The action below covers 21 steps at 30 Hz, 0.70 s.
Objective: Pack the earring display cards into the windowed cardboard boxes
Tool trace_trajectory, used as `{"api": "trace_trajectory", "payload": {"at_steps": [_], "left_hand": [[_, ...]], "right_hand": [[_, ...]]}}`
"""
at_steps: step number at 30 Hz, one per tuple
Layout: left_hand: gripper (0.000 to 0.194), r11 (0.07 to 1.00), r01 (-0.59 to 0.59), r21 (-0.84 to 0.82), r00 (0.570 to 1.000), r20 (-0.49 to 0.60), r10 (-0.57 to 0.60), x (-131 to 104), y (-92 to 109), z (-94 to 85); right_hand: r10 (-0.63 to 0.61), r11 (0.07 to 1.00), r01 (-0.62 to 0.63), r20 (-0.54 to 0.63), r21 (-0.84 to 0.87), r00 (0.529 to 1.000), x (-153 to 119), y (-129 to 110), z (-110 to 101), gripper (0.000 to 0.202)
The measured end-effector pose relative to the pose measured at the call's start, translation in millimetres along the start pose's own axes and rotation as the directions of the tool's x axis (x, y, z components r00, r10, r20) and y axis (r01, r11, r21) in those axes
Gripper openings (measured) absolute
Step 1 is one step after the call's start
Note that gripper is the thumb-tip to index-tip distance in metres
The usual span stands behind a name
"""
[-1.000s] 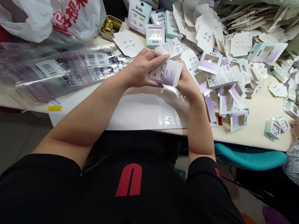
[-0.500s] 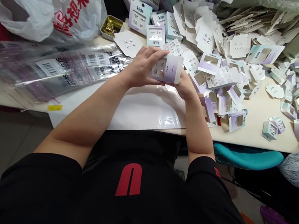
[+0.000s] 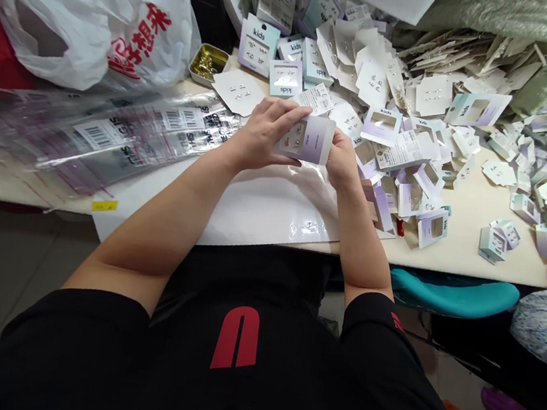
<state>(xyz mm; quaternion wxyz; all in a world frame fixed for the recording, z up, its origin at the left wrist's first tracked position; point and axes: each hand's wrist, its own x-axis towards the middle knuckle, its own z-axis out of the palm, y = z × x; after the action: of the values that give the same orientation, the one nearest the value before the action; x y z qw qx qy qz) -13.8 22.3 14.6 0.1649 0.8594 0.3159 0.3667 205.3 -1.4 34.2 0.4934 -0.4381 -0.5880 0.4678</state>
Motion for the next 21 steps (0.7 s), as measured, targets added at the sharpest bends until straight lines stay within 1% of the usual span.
{"api": "trace_trajectory", "payload": {"at_steps": [4, 8, 12, 15, 18, 21], "left_hand": [[0.105, 1.000, 0.009, 0.001, 1.000, 0.027, -0.009, 1, 5, 1.9], [0.107, 1.000, -0.011, 0.015, 1.000, 0.021, 0.011, 0, 4, 4.3], [0.105, 0.999, -0.020, 0.035, 1.000, 0.024, 0.020, -2, 4, 5.4], [0.104, 0.999, -0.023, 0.035, 0.999, 0.039, 0.021, -2, 6, 5.8], [0.105, 1.000, -0.019, 0.015, 0.999, 0.035, 0.018, -2, 6, 6.9], [0.106, 1.000, -0.002, -0.003, 1.000, 0.002, 0.002, -2, 6, 9.8]], "right_hand": [[0.070, 0.998, -0.070, 0.009, 0.009, 0.998, -2, -10, 1, 0.044], [0.092, 0.995, -0.093, 0.019, 0.042, 0.996, -2, -15, 1, 0.050], [0.109, 0.992, -0.113, 0.087, 0.049, 0.990, -4, -18, -3, 0.052], [0.138, 0.989, -0.143, 0.108, 0.041, 0.985, -5, -16, -7, 0.050], [0.116, 0.993, -0.118, 0.075, 0.022, 0.990, -1, -7, -6, 0.050], [0.056, 0.998, -0.056, -0.007, 0.004, 0.998, 4, 4, -1, 0.051]]}}
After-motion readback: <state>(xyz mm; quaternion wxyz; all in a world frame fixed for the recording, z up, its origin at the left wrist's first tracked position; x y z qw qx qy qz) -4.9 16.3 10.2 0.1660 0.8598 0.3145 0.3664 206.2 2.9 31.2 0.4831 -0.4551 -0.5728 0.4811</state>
